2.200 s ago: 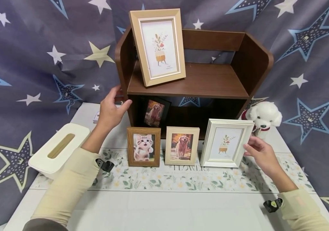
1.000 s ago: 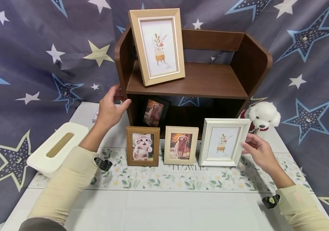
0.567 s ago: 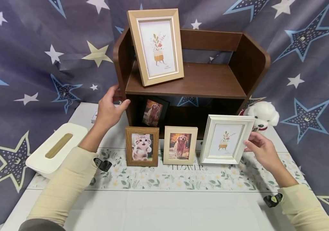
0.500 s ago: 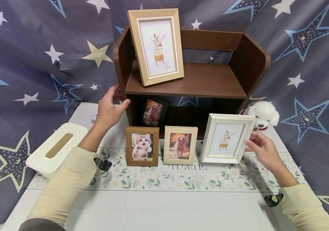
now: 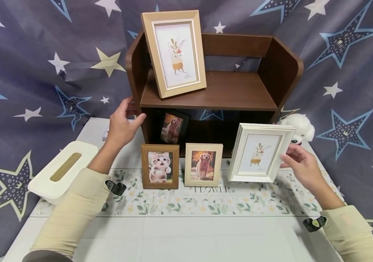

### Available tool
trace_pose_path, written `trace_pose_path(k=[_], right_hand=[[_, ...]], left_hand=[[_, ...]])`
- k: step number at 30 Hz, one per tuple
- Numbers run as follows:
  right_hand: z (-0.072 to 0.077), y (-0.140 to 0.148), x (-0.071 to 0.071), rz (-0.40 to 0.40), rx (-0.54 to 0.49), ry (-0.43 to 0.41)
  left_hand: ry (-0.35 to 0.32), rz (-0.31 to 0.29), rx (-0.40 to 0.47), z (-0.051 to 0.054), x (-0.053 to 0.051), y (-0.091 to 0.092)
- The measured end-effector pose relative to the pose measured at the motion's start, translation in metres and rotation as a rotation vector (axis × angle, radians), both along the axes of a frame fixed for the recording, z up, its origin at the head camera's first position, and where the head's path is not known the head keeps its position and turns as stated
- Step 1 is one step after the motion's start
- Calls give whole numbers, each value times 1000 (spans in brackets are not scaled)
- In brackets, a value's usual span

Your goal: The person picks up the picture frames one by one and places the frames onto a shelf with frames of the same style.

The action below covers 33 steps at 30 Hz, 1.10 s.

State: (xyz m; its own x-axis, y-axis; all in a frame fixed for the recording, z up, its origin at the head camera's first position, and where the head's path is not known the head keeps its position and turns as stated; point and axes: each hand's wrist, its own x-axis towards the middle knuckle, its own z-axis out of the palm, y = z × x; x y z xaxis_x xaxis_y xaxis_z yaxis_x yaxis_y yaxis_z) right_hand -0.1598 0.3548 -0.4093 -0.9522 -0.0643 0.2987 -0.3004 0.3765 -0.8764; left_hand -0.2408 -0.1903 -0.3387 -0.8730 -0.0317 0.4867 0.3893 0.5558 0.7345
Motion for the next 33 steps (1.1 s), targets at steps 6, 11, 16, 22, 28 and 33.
trace_pose_path(k=[6,11,16,22,28,33], right_hand=[[11,-1,1,-13,16,37],[22,-4,3,25,-76,79],[31,-8,3,68,-186,102],[43,-10,1,34,-144,115],[52,-12,0,65,-207,129],[57,-14,0,75,-246,132]], left_hand=[[-3,0,1,-1,-1,-1],[-2,-2,-3,-1,-1,-1],[-8,-1,1,-1,-1,-1],[-2,-2,7,-1,-1,0],[0,2,13,-3,-2,0],[5,1,17,-3,-2,0]])
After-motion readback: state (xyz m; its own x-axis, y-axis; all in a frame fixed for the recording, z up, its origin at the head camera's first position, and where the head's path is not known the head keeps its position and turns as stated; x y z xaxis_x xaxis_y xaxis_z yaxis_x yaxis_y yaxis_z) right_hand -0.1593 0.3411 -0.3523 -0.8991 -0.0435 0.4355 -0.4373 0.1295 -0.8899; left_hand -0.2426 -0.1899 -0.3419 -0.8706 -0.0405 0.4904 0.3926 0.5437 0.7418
